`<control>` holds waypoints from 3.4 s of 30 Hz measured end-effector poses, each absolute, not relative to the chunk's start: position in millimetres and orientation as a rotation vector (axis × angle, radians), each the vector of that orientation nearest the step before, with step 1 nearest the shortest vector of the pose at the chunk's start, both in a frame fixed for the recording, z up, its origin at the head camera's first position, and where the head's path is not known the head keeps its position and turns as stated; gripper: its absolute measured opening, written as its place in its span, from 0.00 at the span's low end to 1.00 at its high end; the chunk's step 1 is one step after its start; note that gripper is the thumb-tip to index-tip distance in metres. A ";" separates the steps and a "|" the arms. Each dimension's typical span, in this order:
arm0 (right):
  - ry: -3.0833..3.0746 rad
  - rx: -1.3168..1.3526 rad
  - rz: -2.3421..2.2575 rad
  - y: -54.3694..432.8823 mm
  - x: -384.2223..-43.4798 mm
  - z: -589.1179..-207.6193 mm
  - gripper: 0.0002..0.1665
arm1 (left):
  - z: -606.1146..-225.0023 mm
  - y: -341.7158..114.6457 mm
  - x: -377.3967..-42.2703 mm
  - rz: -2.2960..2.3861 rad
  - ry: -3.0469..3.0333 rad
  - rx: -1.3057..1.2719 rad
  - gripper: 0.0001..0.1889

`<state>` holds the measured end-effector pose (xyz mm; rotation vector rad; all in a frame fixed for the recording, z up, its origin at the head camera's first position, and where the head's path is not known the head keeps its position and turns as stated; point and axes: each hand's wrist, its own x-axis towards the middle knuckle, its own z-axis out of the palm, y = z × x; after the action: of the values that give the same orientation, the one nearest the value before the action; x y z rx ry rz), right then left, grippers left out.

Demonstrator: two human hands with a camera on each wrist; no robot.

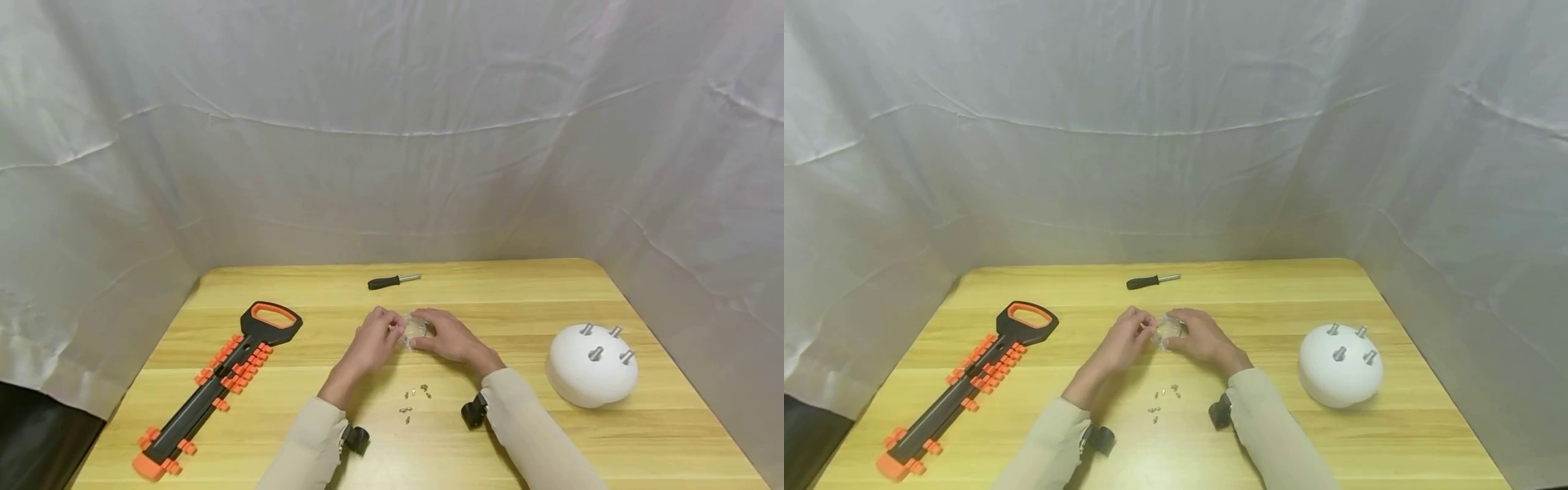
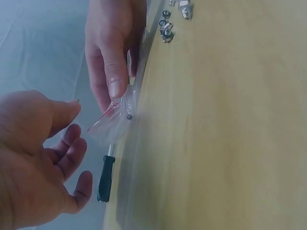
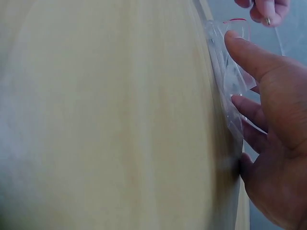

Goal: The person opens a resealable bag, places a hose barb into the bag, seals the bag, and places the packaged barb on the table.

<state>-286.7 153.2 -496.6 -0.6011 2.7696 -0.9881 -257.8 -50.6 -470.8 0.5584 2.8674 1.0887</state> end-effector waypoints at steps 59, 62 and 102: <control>2.799 -0.619 -0.964 152.6 -284.9 -493.5 0.38 | -470.8 -49.1 -206.3 0.541 2.772 0.944 0.05; 2.796 -0.624 -0.962 152.7 -285.2 -493.3 0.38 | -470.5 -48.3 -205.8 0.528 2.787 0.950 0.06; 2.769 -0.625 -0.982 153.8 -287.2 -495.1 0.39 | -472.1 -48.2 -216.4 0.855 2.854 0.751 0.08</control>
<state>-287.2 153.8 -495.1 -0.6253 2.7689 -0.9821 -216.4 -48.2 -472.1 0.7514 2.8539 0.8546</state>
